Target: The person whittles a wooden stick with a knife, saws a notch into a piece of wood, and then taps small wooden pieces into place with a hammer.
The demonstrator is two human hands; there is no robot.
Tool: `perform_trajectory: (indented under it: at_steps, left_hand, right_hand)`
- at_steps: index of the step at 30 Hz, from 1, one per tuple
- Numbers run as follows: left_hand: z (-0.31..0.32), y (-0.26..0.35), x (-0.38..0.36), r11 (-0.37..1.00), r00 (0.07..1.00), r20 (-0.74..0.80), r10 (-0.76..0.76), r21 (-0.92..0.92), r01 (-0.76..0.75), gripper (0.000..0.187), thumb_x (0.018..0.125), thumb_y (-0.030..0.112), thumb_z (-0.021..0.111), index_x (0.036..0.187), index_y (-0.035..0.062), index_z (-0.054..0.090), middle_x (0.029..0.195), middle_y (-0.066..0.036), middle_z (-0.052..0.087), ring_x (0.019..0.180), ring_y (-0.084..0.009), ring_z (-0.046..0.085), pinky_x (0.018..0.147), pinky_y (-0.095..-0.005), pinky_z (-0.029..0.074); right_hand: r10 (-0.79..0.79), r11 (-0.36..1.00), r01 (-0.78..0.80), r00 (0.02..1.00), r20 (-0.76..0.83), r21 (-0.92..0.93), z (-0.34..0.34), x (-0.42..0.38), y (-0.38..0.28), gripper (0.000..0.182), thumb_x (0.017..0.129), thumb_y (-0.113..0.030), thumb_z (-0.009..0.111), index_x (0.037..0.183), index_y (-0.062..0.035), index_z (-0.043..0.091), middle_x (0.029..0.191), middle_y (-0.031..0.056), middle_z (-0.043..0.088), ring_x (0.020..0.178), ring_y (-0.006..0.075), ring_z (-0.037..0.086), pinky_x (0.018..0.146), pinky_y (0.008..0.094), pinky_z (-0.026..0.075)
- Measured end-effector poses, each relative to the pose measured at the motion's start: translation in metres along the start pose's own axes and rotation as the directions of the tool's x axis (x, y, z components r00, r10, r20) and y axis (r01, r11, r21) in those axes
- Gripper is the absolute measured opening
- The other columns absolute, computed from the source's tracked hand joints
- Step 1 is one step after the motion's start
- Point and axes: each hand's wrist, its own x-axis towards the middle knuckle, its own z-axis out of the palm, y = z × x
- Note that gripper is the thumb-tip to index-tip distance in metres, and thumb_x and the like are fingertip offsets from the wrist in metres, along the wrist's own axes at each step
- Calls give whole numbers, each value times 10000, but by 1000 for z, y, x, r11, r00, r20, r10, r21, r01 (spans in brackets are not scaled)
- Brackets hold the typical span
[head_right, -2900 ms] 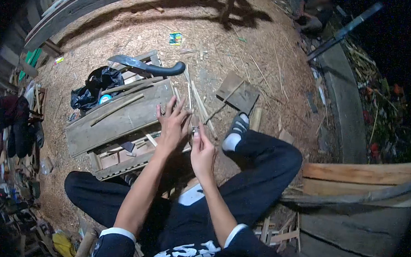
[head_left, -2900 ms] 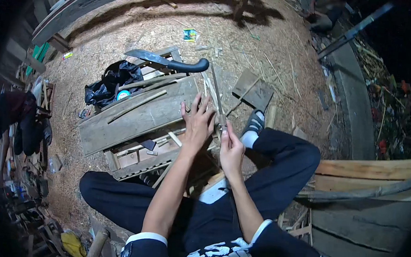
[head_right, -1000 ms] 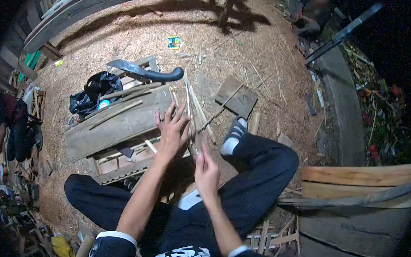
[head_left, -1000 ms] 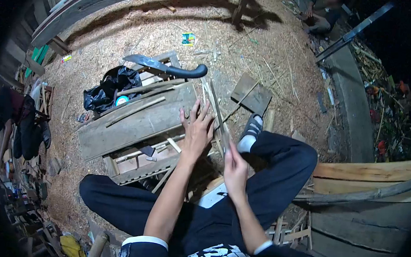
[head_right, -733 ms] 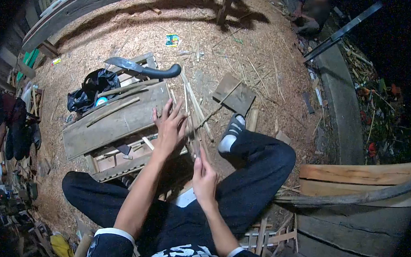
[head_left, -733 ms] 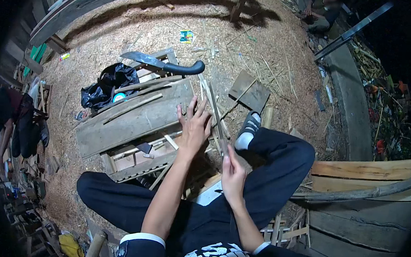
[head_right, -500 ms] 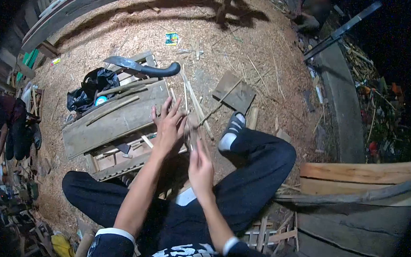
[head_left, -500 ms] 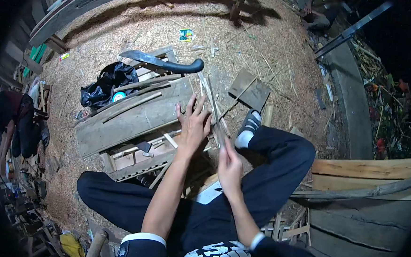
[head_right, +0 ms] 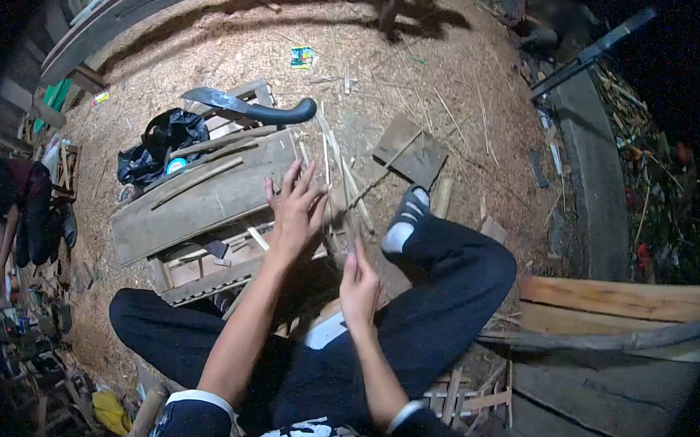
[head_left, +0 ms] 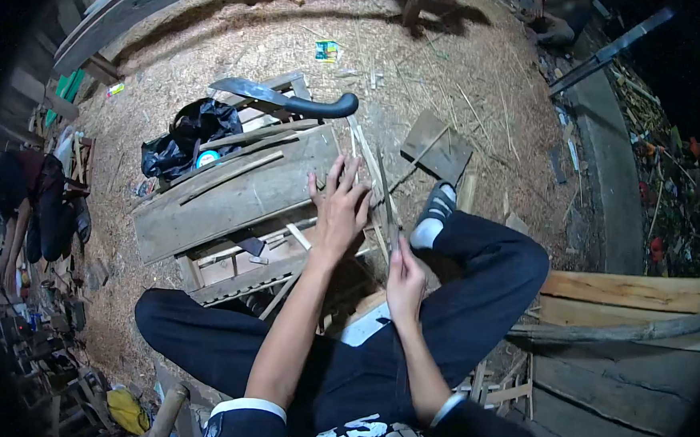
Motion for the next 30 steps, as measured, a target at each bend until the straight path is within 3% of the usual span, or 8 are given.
perform_trajectory:
  at_steps: [9,17,21,22,23,26,28,30]
  left_hand:
    - [2,-1,7,999,999,-5,43,20,-43,219,935,270,696,1116,163,757,1572,-49,499,1532,-298,313,1220,-656,25]
    - [-4,7,-1,995,997,71,22,-96,-15,232,925,255,721,1130,159,773,1574,-39,507,1540,-288,301,1196,-669,-38]
    - [-22,17,-12,960,999,30,-17,-279,25,267,903,151,739,1168,125,762,1229,-97,731,1235,-259,620,1174,-524,233]
    - [-29,21,-16,970,1000,19,0,-244,5,319,885,82,743,1204,95,750,989,-107,757,959,-257,687,1003,-420,433]
    - [-33,23,-20,972,1000,13,-5,-234,8,319,885,82,743,1204,95,750,989,-107,757,959,-257,687,1003,-420,433]
    - [-60,30,-29,926,998,33,-45,-373,54,494,896,-14,686,1374,111,663,951,-135,738,804,-280,658,737,-357,535]
    - [-73,29,-30,925,998,11,-56,-376,56,539,898,-26,674,1414,128,631,949,-149,730,783,-279,654,738,-373,534]
    - [-82,29,-24,903,995,-97,-31,-430,-13,522,955,0,627,1460,118,561,902,-177,682,728,-274,633,701,-396,512]
  right_hand:
    - [-32,994,32,999,5,101,15,14,-1,428,1073,-165,543,1396,116,557,1436,266,594,1347,286,582,1096,365,461]
    - [-13,987,15,1000,-17,162,6,10,-17,420,1078,-157,560,1420,88,559,1378,224,646,1245,193,616,1025,304,486]
    - [8,979,-10,1000,14,203,-3,6,-25,419,1076,-151,562,1417,93,559,1388,217,641,1244,190,612,1030,300,479]
    - [-107,980,115,993,-58,162,-2,6,-23,416,1074,-162,557,1421,68,570,1320,223,681,1036,150,609,900,300,500]
    - [-223,965,237,967,-124,115,-2,5,-22,415,1072,-174,552,1425,42,580,1251,229,721,829,111,605,771,299,522]
    - [-222,963,233,971,-91,135,-2,5,-28,408,1065,-157,558,1409,61,582,1331,236,680,1055,198,688,904,328,536]
    - [-235,960,240,971,-52,145,-1,5,-37,399,1055,-141,567,1387,78,587,1403,247,628,1300,309,626,1026,366,509]
    - [-290,946,291,957,-28,146,3,7,-46,398,1053,-144,571,1383,77,591,1386,249,639,1279,301,641,1011,362,516]
